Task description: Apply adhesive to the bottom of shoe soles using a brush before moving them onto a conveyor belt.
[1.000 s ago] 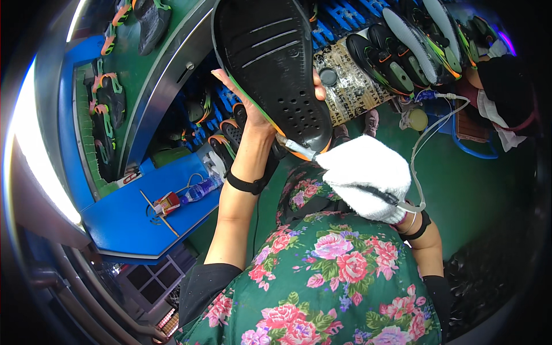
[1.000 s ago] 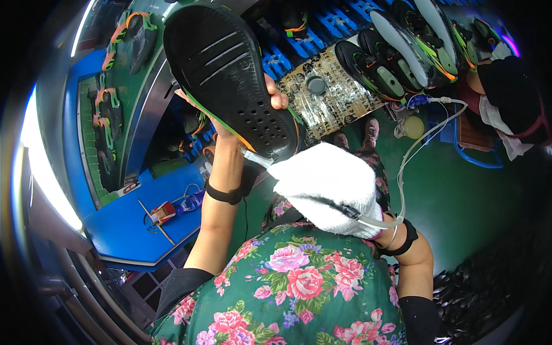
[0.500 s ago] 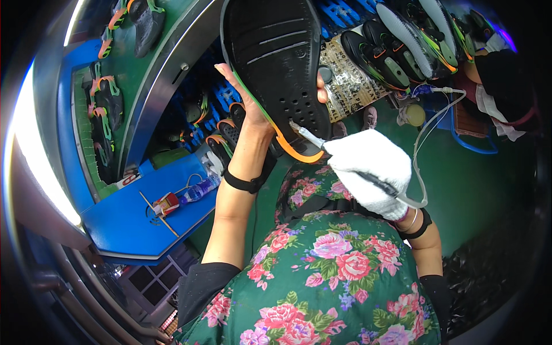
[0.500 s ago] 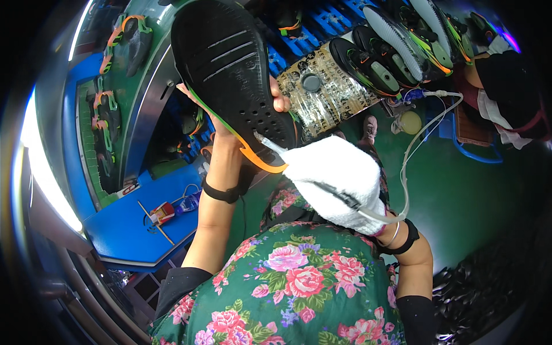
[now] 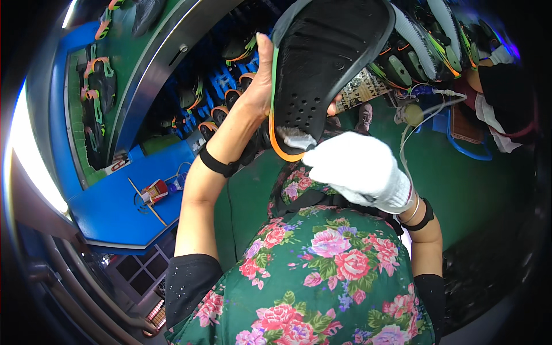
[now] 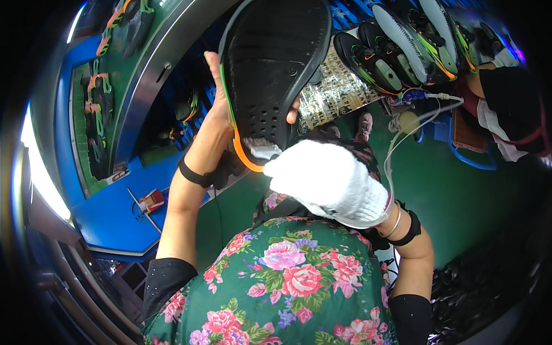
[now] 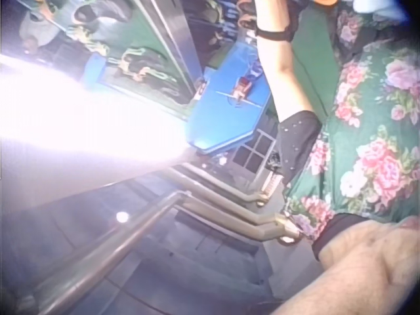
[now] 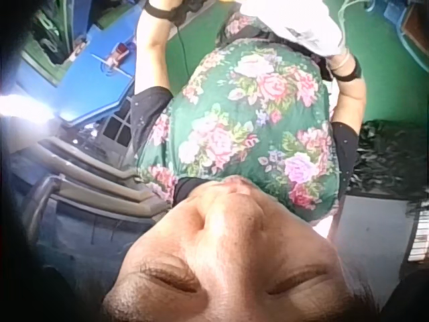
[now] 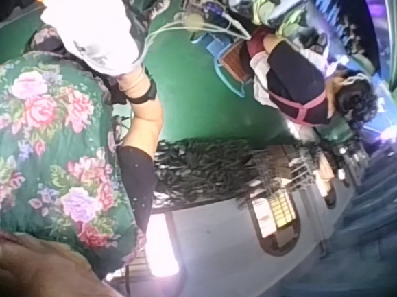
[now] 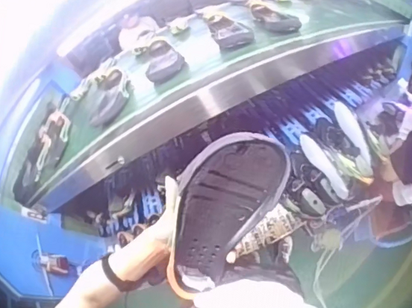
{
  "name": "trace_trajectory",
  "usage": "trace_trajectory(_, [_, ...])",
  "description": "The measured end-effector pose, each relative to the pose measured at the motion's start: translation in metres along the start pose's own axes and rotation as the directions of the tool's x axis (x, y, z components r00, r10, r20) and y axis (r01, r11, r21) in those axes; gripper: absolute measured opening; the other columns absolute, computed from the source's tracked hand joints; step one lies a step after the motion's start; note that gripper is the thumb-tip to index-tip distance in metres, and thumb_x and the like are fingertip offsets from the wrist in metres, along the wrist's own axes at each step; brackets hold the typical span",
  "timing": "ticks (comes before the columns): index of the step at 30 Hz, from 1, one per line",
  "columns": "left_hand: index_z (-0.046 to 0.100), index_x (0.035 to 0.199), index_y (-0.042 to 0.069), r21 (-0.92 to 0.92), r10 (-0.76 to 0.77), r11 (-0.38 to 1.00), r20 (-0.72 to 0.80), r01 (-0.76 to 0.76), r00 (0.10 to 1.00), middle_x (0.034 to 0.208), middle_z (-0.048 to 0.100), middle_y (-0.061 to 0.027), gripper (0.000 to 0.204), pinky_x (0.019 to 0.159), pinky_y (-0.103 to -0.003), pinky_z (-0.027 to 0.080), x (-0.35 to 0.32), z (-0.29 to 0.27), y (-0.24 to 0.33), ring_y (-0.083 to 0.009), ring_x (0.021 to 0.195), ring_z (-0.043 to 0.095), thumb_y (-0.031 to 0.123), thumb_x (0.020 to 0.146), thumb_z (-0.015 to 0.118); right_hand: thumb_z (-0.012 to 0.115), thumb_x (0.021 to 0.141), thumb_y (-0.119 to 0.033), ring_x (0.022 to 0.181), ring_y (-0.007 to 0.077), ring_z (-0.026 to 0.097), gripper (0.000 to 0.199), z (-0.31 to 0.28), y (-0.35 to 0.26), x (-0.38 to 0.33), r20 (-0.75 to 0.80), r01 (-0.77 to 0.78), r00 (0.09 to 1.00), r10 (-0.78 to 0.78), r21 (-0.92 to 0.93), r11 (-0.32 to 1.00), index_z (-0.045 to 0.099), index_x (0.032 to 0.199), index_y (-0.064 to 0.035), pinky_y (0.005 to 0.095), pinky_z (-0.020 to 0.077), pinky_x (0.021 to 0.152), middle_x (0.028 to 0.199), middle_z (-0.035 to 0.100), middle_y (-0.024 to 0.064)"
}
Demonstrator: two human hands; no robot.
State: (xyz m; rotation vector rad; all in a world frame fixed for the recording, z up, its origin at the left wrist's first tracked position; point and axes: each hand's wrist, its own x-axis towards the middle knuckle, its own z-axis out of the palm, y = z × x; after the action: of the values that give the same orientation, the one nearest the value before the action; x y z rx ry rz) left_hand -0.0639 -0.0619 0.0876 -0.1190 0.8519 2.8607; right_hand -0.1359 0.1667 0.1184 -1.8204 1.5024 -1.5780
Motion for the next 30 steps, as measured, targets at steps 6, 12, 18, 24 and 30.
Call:
trace_trajectory(6, [0.045, 0.14, -0.001, -0.006, -0.162, 0.987, 0.006, 0.162, 0.987, 0.114, 0.065, -0.0244, 0.111, 0.079, -0.051, 0.062, -0.005, -0.001, 0.003, -0.0358, 0.094, 0.07, 0.089, 0.076, 0.033, 0.075, 0.079, -0.009, 0.092, 0.0252, 0.07, 0.027, -0.013, 0.009, 0.006, 0.179, -0.028, 0.983, -0.049, 0.404, 0.914, 0.074, 0.106, -0.0087, 0.0357, 0.0559, 0.079, 0.108, 0.073, 0.0067])
trace_trajectory(12, [0.05, 0.135, -0.002, 0.106, -0.298, 0.936, -0.26, 0.334, 0.918, 0.106, 0.068, -0.023, 0.093, 0.07, -0.047, 0.065, -0.005, 0.009, 0.008, -0.0346, 0.082, 0.073, 0.077, 0.088, 0.04, 0.069, 0.082, -0.008, 0.099, 0.0252, 0.069, 0.025, 0.005, 0.01, 0.004, 0.222, 0.06, 0.972, -0.078, 0.09, 0.994, 0.072, 0.107, -0.0093, 0.0366, 0.0559, 0.082, 0.11, 0.072, 0.0055])
trace_trajectory(18, [0.06, 0.131, 0.004, 0.353, -0.245, 0.83, -0.463, 0.431, 0.852, 0.112, 0.069, -0.0131, 0.08, 0.078, -0.031, 0.062, -0.003, 0.02, 0.003, -0.0201, 0.096, 0.071, 0.072, 0.091, 0.045, 0.071, 0.078, -0.008, 0.098, 0.0235, 0.069, 0.029, -0.011, 0.016, 0.01, 0.235, 0.116, 0.963, -0.128, 0.064, 0.991, 0.072, 0.107, -0.0137, 0.0368, 0.0551, 0.085, 0.109, 0.073, 0.0028])
trace_trajectory(24, [0.058, 0.133, 0.003, 0.099, -0.438, 0.87, -0.292, 0.483, 0.85, 0.109, 0.07, -0.0139, 0.08, 0.077, -0.028, 0.062, -0.011, 0.009, 0.006, -0.0196, 0.095, 0.072, 0.071, 0.092, 0.045, 0.076, 0.075, -0.007, 0.088, 0.0255, 0.071, 0.017, -0.02, 0.01, 0.016, 0.245, -0.146, 0.969, 0.042, 0.424, 0.894, 0.077, 0.091, -0.0111, 0.0357, 0.0555, 0.084, 0.096, 0.075, 0.0066])
trace_trajectory(30, [0.048, 0.141, 0.005, -0.461, -0.275, 0.887, -0.505, 0.014, 0.818, 0.118, 0.065, -0.0222, 0.088, 0.079, -0.052, 0.06, 0.006, 0.015, -0.009, -0.0368, 0.087, 0.071, 0.076, 0.094, 0.025, 0.073, 0.075, 0.007, 0.088, 0.0217, 0.071, 0.015, -0.033, 0.012, 0.014, -0.208, -0.263, 0.892, 0.402, 0.486, 0.834, 0.075, 0.089, 0.0027, 0.0324, 0.0561, 0.081, 0.096, 0.074, 0.0157])
